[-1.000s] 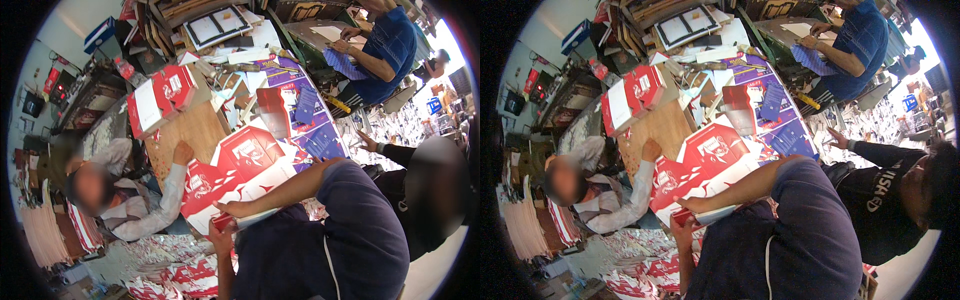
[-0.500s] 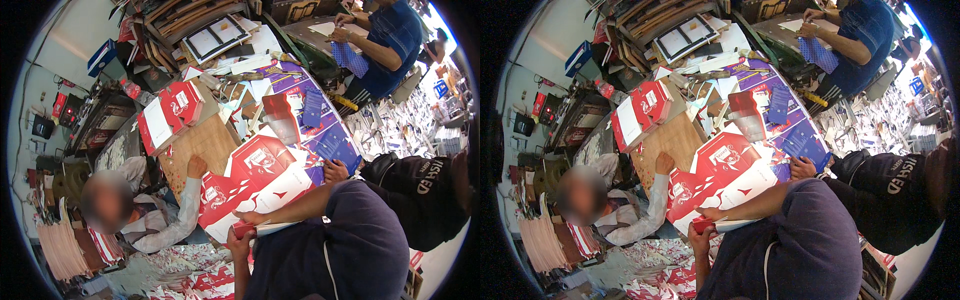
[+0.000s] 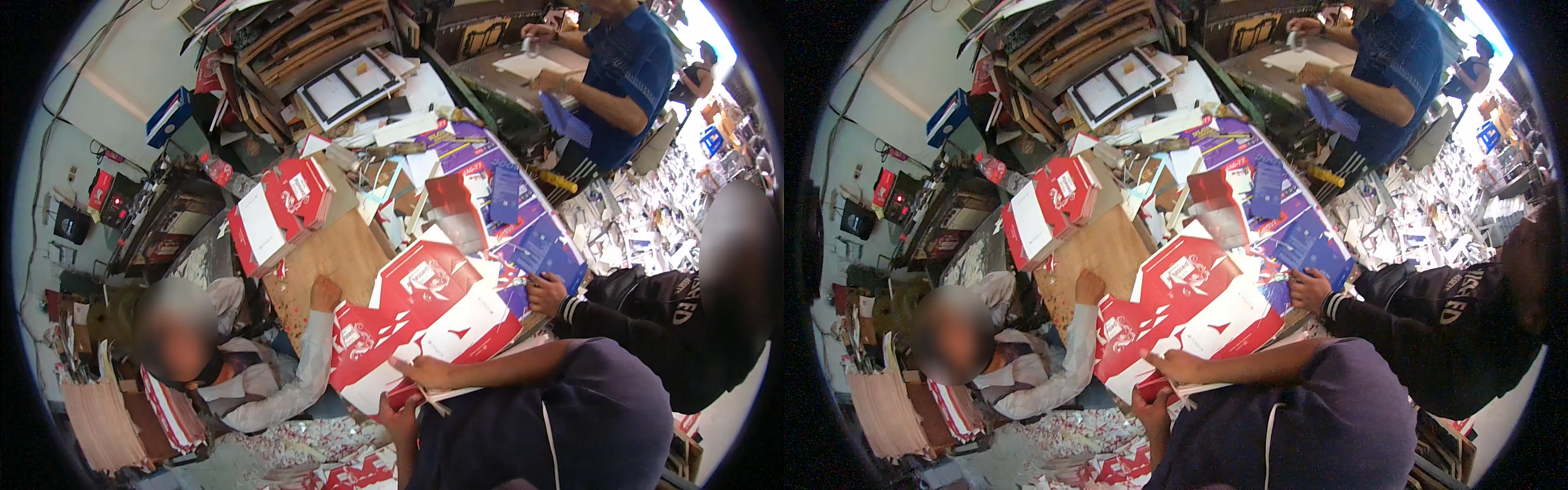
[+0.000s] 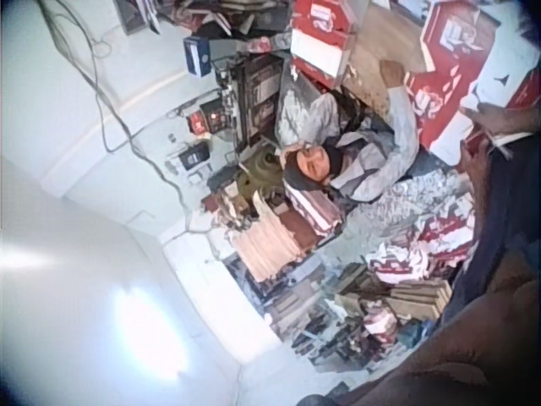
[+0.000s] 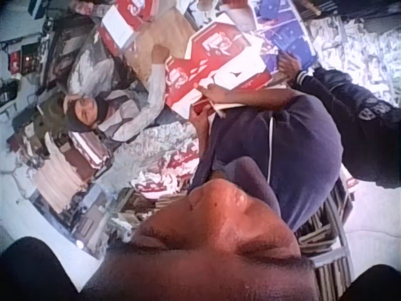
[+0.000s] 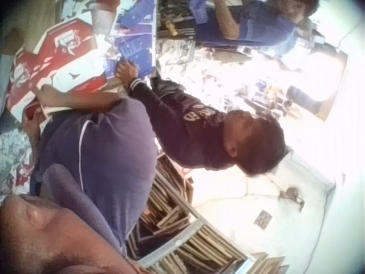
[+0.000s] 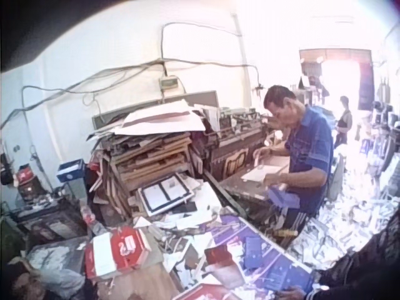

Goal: The person organizes and stacks printed cardboard packaging materials by hand on a table while working with others in a production facility.

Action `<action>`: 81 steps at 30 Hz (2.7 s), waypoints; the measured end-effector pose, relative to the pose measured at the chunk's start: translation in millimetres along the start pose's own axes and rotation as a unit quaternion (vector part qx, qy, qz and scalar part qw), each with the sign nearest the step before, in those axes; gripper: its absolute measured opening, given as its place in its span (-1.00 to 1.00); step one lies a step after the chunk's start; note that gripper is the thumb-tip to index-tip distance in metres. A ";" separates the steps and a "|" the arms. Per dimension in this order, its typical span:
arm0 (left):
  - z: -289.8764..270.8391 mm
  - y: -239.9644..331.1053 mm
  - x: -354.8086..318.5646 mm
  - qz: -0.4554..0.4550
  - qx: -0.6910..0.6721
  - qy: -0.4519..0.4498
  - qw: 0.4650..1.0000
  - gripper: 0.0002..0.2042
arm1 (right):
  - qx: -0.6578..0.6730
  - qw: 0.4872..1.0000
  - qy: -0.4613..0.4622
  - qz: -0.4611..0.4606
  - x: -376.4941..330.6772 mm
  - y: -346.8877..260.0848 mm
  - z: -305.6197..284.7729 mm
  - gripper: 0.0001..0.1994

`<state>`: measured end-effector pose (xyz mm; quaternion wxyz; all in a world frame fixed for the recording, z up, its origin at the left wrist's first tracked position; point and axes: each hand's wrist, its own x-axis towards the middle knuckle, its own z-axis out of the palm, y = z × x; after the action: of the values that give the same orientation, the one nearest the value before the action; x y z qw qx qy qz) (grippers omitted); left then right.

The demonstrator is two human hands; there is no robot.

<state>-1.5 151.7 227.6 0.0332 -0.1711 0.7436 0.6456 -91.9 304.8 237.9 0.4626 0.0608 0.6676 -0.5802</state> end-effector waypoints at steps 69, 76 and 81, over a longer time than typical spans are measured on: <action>-36.2 -62.8 57.9 -0.110 -0.209 0.103 0.966 -0.80 | -0.515 0.837 0.107 -0.155 -26.5 49.5 -97.2 -0.51; -28.3 -61.7 62.6 -0.140 -0.211 0.192 0.948 -0.73 | -0.523 0.834 0.099 -0.146 -25.5 46.5 -95.4 -0.50; -24.9 -58.1 61.5 -0.144 -0.252 0.243 0.926 -0.65 | -0.542 0.828 0.079 -0.117 -25.6 46.5 -97.8 -0.44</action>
<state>-37.8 108.2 160.0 -0.1005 -0.4304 0.5094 0.7384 -102.2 412.6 212.1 0.2955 -0.2323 0.9114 -0.1677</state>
